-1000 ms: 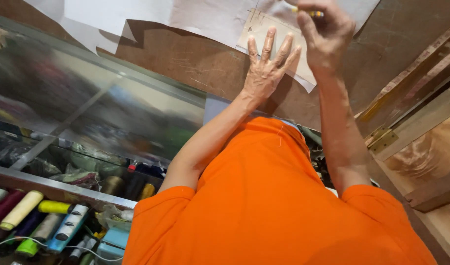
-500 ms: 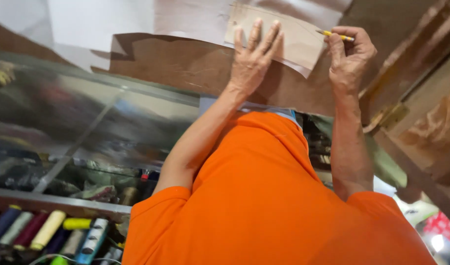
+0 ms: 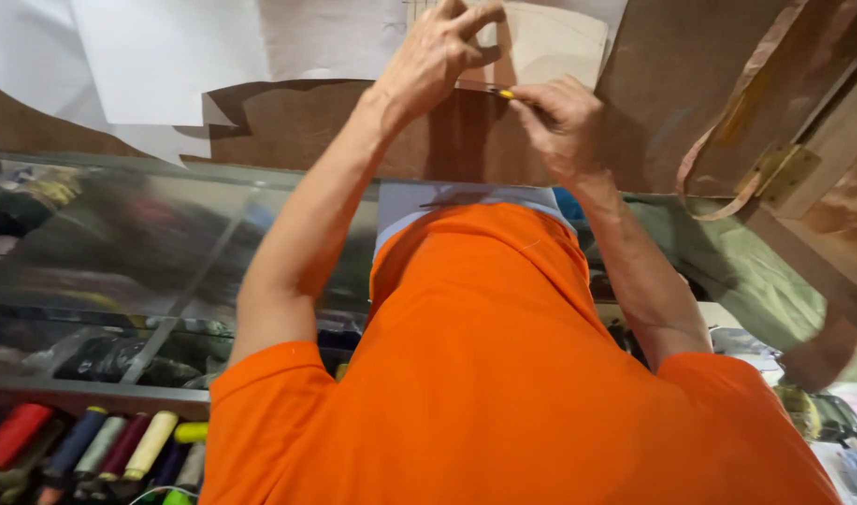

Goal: Tracing a garment pattern onto paper using a ruler and pencil, followed by folding and smoothing the paper.

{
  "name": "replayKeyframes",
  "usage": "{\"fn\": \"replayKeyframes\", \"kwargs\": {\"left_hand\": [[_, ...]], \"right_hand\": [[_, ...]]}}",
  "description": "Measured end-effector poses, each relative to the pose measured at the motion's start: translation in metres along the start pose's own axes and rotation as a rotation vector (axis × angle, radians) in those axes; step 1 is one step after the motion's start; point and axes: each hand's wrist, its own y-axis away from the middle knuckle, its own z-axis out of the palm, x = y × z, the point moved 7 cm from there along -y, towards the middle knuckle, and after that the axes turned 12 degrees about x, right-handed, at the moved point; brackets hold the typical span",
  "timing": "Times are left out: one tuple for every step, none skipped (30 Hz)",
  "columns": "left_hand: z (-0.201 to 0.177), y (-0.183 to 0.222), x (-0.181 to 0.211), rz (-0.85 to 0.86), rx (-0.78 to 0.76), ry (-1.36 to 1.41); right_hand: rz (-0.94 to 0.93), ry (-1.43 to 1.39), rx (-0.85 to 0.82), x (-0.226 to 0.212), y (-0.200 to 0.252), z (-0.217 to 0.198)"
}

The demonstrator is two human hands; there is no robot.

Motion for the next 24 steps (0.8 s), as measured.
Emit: {"fn": "replayKeyframes", "kwargs": {"left_hand": [[-0.001,-0.004,-0.001,0.007,-0.035,0.111],[-0.004,-0.008,-0.002,0.012,-0.07,0.22],[-0.007,-0.012,-0.004,0.011,-0.075,0.216],[-0.007,-0.015,-0.005,-0.004,-0.128,0.279],[-0.008,-0.017,-0.007,-0.02,-0.179,0.342],[-0.004,-0.018,-0.01,-0.021,-0.185,0.34],[0.008,-0.015,-0.018,-0.106,-0.284,0.343],[0.02,-0.012,-0.024,-0.188,-0.383,0.348],[0.025,-0.011,-0.028,-0.187,-0.387,0.348],[0.035,-0.007,-0.033,-0.238,-0.467,0.375],[0.045,-0.002,-0.038,-0.287,-0.547,0.401],[0.045,-0.003,-0.04,-0.284,-0.551,0.402],[0.045,-0.004,-0.038,-0.215,-0.568,0.374],[0.046,-0.004,-0.036,-0.149,-0.584,0.348],[0.054,-0.003,-0.038,-0.146,-0.59,0.35],[0.069,0.007,-0.05,-0.408,-0.679,0.415],[0.082,0.02,-0.06,-0.673,-0.766,0.479],[0.052,0.0,-0.044,-0.671,-0.771,0.479],[0.024,-0.006,-0.037,-0.969,-0.817,0.5],[-0.004,-0.013,-0.027,-1.261,-0.855,0.514],[0.017,0.013,-0.047,-1.25,-0.864,0.514],[0.038,0.0,-0.052,-0.609,-0.669,0.427],[0.05,0.003,-0.04,0.019,-0.445,0.336],[0.043,-0.01,-0.033,0.03,-0.448,0.344]], "right_hand": [[-0.076,-0.006,0.006,-0.003,0.0,0.01],[-0.154,-0.013,0.011,-0.007,0.0,0.02],[-0.153,-0.019,0.014,-0.005,0.0,0.027],[-0.189,-0.013,0.016,-0.006,0.001,0.034],[-0.225,-0.008,0.019,-0.006,0.001,0.041],[-0.222,-0.012,0.022,-0.005,0.001,0.044],[-0.233,0.026,0.024,-0.004,0.001,0.048],[-0.242,0.068,0.026,-0.003,0.001,0.051],[-0.239,0.066,0.028,-0.001,0.002,0.053],[-0.243,0.087,0.025,0.0,0.003,0.055],[-0.248,0.107,0.022,0.001,0.004,0.057],[-0.244,0.108,0.027,0.003,0.006,0.062],[-0.232,0.131,0.032,0.005,0.006,0.067],[-0.219,0.153,0.036,0.008,0.008,0.072],[-0.213,0.153,0.039,0.01,0.008,0.079],[-0.254,0.176,0.046,0.01,0.009,0.087],[-0.295,0.198,0.054,0.01,0.01,0.094],[-0.29,0.198,0.057,0.011,0.01,0.101],[-0.324,0.2,0.065,0.009,0.011,0.106],[-0.355,0.21,0.078,0.008,0.012,0.11],[-0.348,0.219,0.084,0.007,0.01,0.116],[-0.349,0.214,0.079,0.008,0.011,0.116],[-0.35,0.209,0.074,0.01,0.012,0.115],[-0.342,0.219,0.079,0.007,0.01,0.109]]}}
